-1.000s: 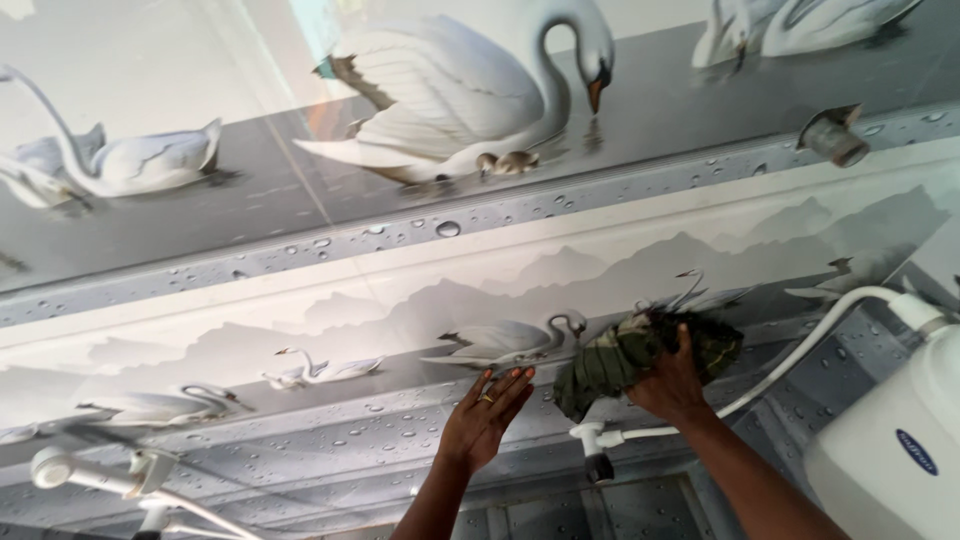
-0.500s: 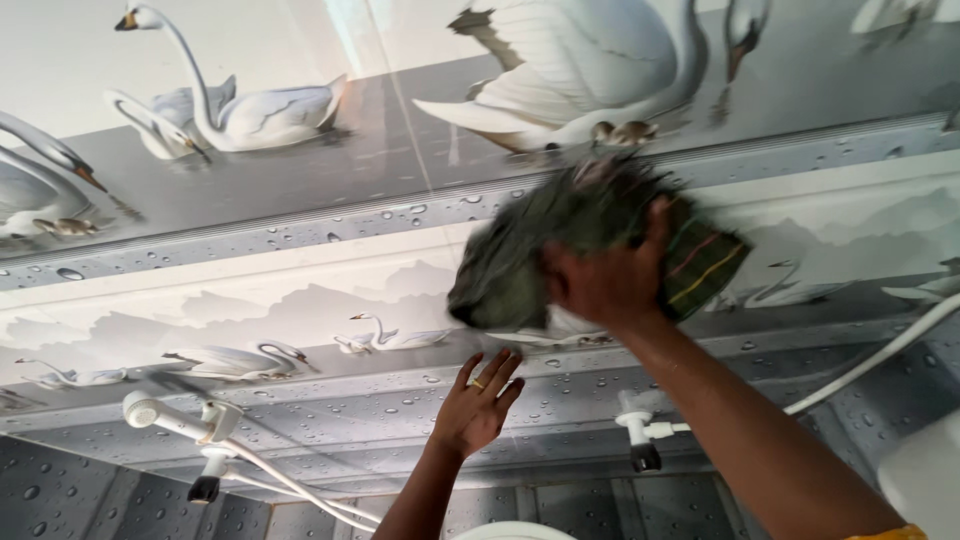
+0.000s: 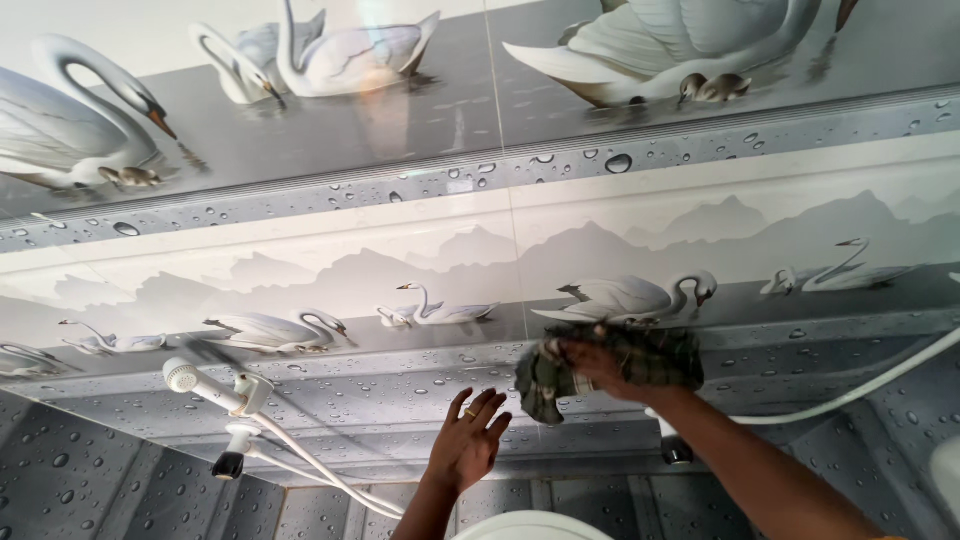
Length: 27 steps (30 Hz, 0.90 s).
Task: The person wipes a tiled wall with a cloth, then washes the cloth in a bucket of water and continues wiping the wall and fixtures around a toilet.
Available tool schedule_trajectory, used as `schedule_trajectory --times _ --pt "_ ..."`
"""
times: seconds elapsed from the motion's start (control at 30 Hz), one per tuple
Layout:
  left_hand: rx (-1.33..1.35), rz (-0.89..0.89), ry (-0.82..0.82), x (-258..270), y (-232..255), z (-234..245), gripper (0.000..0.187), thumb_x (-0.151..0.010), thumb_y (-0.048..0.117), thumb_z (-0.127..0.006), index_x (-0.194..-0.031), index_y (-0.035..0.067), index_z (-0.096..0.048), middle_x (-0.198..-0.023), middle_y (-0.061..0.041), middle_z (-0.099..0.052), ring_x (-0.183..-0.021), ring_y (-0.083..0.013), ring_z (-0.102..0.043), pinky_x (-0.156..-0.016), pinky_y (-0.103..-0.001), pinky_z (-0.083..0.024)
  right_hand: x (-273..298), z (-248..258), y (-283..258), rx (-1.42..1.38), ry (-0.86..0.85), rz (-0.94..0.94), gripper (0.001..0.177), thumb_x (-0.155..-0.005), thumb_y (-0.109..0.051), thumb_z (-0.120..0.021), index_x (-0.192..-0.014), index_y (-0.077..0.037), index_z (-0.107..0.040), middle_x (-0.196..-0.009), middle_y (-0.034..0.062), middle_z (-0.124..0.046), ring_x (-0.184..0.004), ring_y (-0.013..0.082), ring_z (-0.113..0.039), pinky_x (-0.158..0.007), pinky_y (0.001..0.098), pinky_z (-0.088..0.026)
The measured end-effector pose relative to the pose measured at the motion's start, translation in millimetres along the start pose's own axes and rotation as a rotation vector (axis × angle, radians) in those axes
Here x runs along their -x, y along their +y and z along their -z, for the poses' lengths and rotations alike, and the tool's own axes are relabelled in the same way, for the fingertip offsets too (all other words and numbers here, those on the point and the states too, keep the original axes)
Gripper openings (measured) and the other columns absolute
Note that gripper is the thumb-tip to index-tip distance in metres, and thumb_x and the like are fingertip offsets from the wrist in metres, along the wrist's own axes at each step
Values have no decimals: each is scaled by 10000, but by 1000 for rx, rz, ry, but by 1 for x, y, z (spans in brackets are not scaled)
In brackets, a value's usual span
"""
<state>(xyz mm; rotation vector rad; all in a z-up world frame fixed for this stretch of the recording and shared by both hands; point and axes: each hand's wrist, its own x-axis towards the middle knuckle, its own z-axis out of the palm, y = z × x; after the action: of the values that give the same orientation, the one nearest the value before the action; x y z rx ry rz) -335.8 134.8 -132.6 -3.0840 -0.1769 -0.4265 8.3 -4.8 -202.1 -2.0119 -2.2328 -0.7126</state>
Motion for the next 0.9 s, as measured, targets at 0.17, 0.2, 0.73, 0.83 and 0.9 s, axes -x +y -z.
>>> schedule_trajectory --times 0.17,0.2,0.73,0.83,0.9 --pt "-8 -64 233 -30 14 39 406 -892 110 -621 -1290 171 -675 -1547 -135 -476 -1440 -283 -416 -1205 -540 -236 -55 122 35 0 212 -321 345 -1004 -355 -645 -1289 -173 -715 -1531 112 -541 -1490 311 -397 -1114 752 -137" --pt "-33 -59 284 -38 17 47 419 -907 116 -615 -1317 185 -664 -1550 -112 -482 -1444 -264 -425 -1213 -531 -238 -70 144 39 27 270 -350 359 -998 -348 -654 -1301 -168 -719 -1515 109 -561 -1482 313 -413 -1115 755 -128" --pt "62 -41 296 -51 49 -21 330 -921 129 -636 -1248 153 -667 -1378 -106 -586 -1353 -274 -503 -1158 -524 -319 35 -78 -4 -1634 -7 -432 556 -1057 -461 -514 -1568 -430 -298 -1707 40 -249 -1569 281 -279 -1216 659 -224" --pt "72 -32 193 -61 64 -49 356 -900 117 -633 -1254 138 -661 -1427 -111 -546 -1398 -288 -453 -1175 -548 -284 90 -82 19 -2843 -56 -675 612 -1019 -468 -555 -1550 -308 -296 -1678 150 -229 -1533 372 -276 -1213 643 -226" --pt "66 -57 157 -72 76 -57 375 -901 116 -625 -1273 144 -653 -1482 -101 -503 -1436 -284 -406 -1194 -555 -255 107 -72 46 -1558 -34 -257 635 -1024 -476 -546 -1558 -278 -266 -1679 157 -197 -1529 379 -250 -1208 637 -211"
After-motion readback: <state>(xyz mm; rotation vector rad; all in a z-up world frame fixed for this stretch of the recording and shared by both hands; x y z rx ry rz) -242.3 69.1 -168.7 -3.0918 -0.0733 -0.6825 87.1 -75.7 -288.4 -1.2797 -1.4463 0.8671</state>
